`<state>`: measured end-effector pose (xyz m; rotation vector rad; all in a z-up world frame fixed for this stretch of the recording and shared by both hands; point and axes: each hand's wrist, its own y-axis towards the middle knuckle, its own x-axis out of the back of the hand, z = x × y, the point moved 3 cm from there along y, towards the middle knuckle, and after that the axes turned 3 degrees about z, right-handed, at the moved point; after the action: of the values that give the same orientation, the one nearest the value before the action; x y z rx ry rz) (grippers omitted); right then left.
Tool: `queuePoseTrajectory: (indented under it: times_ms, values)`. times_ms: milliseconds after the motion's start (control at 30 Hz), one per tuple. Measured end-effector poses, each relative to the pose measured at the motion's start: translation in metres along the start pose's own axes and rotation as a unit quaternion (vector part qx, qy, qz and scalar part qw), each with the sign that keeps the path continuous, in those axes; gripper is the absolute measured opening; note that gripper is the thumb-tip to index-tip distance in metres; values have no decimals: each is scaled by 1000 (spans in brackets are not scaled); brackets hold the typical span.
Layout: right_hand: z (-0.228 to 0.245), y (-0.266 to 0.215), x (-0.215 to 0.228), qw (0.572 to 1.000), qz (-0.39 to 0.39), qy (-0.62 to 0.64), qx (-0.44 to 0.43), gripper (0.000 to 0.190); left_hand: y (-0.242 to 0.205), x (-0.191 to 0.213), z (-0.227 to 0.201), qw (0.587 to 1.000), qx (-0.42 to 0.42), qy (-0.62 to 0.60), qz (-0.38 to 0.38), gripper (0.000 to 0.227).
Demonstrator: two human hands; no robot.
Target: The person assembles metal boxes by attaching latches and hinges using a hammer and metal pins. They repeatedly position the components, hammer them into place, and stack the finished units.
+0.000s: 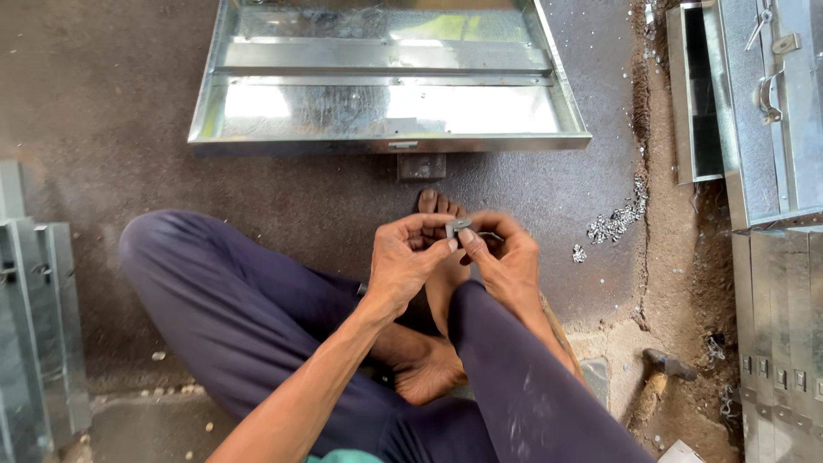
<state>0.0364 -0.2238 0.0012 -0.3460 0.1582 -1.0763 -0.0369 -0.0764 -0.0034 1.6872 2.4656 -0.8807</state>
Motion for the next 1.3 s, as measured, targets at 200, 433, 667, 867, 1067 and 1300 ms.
queuePoseTrajectory:
  times_ms: [200,433,667,867,1067,1300]
  values:
    - [23,-16,-6,998,-6,-54,43,19,-13,-1,-15,1000,-22,-2,-9,28]
    - [21,-7,-15,992,13,-126,18,20,-12,7,-17,997,-26,60,-34,25]
    - [2,14,-14,998,-35,-54,1,33,9,18,3,999,9,46,-18,23]
    - [-19,44,-12,999,-20,-36,-23,24,45,35,9,983,54,176,1,21]
    - [-25,44,-9,997,-58,26,39,17,75,48,-14,636,-472,610,26,23]
    - [-17,19,17,989,-146,-11,-10,14,67,63,-7,528,-465,707,68,50]
